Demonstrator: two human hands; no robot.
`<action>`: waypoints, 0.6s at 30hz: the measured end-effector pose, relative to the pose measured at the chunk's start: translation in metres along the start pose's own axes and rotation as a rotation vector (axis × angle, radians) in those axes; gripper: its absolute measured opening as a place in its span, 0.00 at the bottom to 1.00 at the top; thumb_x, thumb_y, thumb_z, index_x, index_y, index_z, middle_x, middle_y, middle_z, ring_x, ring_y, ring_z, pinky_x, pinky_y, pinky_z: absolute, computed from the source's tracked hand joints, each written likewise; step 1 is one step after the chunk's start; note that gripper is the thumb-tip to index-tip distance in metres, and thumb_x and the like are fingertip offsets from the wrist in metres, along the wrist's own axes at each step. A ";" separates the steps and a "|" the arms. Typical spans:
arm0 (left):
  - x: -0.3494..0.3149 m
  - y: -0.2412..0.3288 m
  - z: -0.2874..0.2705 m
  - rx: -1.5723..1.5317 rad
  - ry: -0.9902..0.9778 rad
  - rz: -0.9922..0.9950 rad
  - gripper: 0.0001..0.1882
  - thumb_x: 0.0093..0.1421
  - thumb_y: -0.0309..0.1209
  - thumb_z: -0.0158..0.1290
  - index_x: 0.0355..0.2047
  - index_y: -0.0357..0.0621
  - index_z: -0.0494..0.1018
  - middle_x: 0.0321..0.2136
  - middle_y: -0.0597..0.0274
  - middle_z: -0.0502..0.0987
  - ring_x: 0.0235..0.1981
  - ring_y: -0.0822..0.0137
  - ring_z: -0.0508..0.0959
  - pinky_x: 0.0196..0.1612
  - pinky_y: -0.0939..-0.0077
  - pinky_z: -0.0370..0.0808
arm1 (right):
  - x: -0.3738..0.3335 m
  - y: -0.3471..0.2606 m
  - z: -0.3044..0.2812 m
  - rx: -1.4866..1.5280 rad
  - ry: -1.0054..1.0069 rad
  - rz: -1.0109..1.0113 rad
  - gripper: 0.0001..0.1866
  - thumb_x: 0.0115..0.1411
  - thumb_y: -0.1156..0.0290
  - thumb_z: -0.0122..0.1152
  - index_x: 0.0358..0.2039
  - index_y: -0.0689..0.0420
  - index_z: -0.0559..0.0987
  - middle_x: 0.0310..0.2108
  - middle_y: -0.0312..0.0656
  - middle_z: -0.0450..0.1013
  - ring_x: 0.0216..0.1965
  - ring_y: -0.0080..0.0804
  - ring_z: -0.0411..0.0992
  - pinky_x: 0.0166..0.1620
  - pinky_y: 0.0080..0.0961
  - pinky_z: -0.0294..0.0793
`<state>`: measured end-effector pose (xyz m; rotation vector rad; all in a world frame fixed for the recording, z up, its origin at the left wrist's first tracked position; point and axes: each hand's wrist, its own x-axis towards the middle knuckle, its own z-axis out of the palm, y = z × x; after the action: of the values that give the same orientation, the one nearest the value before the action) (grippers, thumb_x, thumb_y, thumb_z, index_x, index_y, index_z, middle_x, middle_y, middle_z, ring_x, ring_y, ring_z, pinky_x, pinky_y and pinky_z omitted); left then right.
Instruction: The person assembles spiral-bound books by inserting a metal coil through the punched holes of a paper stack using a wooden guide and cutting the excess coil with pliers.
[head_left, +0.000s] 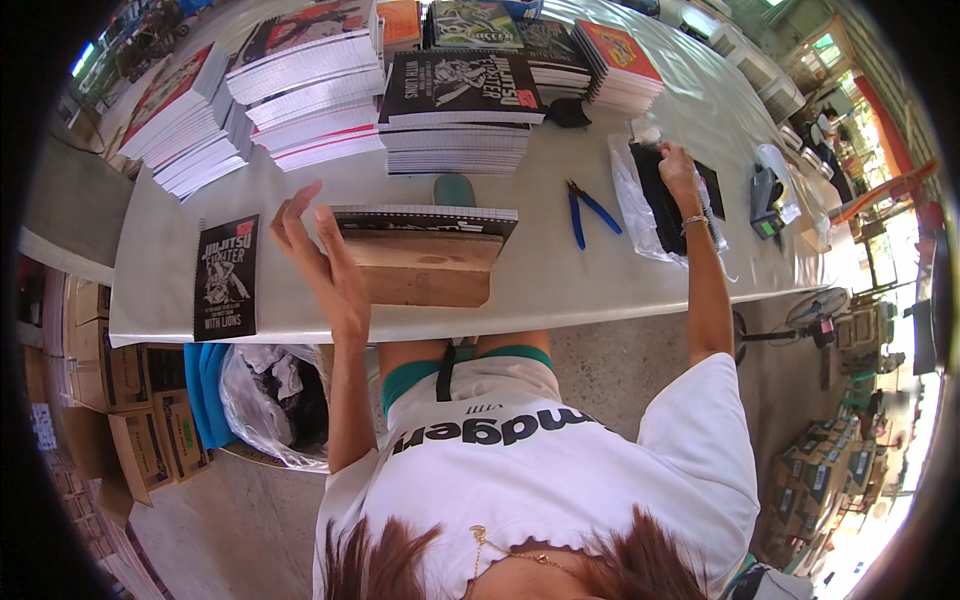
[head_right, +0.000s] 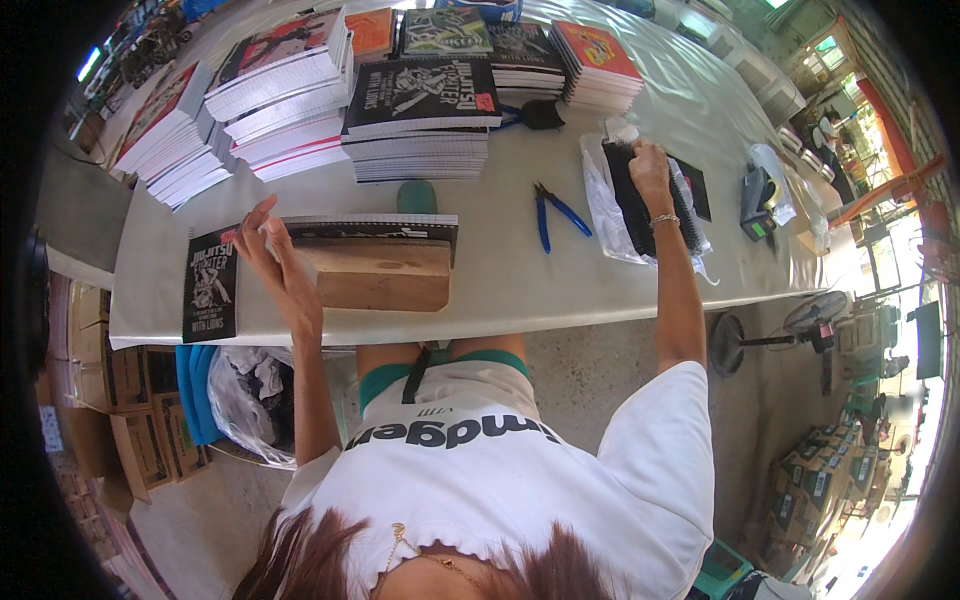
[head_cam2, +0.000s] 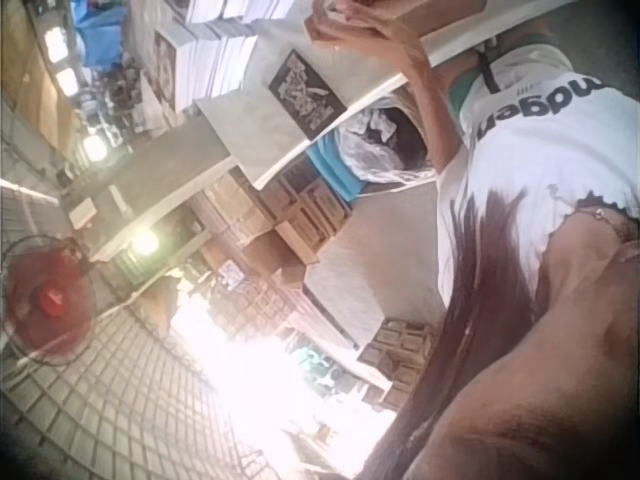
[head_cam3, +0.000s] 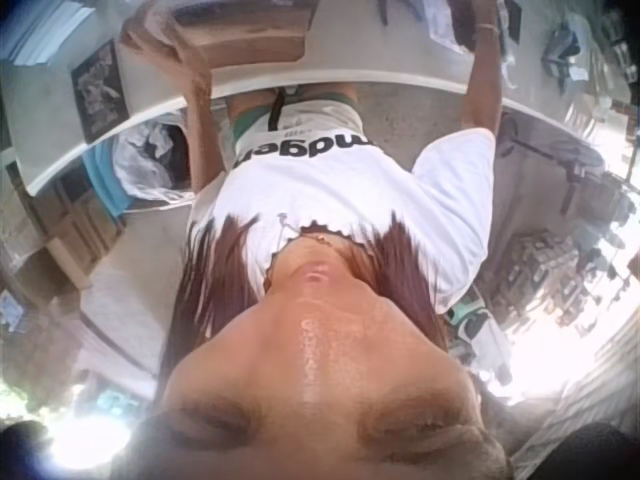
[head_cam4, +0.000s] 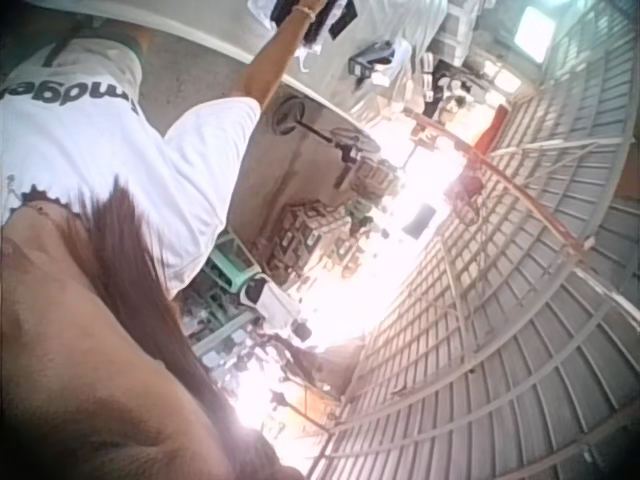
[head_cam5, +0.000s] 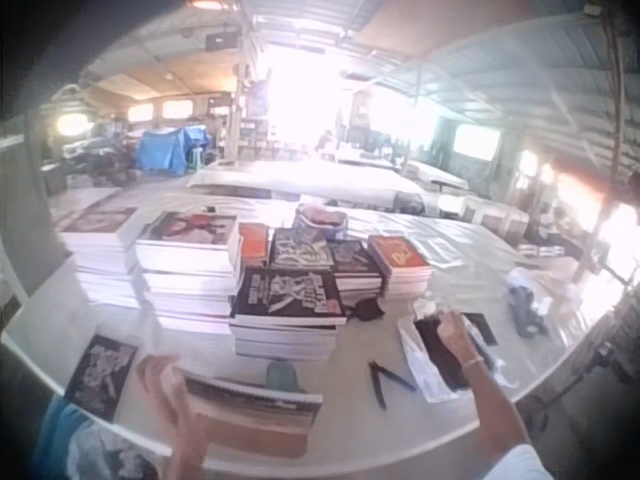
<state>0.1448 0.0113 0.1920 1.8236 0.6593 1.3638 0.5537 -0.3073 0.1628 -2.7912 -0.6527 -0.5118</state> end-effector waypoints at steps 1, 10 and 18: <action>-0.005 0.006 0.001 0.125 0.064 0.140 0.20 0.68 0.44 0.41 0.45 0.39 0.72 0.44 0.55 0.68 0.52 0.58 0.63 0.57 0.63 0.57 | -0.002 -0.005 -0.009 -0.001 -0.003 0.005 0.11 0.60 0.69 0.54 0.38 0.60 0.80 0.37 0.54 0.76 0.42 0.53 0.74 0.47 0.42 0.71; -0.043 0.047 0.031 0.358 -0.297 0.448 0.23 0.55 0.48 0.59 0.47 0.54 0.72 0.51 0.60 0.62 0.60 0.57 0.59 0.63 0.39 0.40 | -0.086 -0.170 -0.105 0.883 -0.224 -0.406 0.10 0.60 0.70 0.58 0.39 0.61 0.81 0.36 0.44 0.78 0.35 0.25 0.74 0.41 0.22 0.72; -0.048 0.043 0.066 0.380 -0.354 0.410 0.23 0.50 0.49 0.62 0.39 0.52 0.70 0.51 0.62 0.61 0.61 0.56 0.59 0.64 0.38 0.35 | -0.132 -0.208 -0.099 1.007 -0.329 -0.354 0.11 0.54 0.74 0.64 0.39 0.59 0.82 0.33 0.37 0.73 0.31 0.22 0.69 0.36 0.20 0.70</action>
<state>0.1917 -0.0679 0.1899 2.5391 0.3840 1.1656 0.3185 -0.2058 0.2319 -1.8057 -1.0945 0.2128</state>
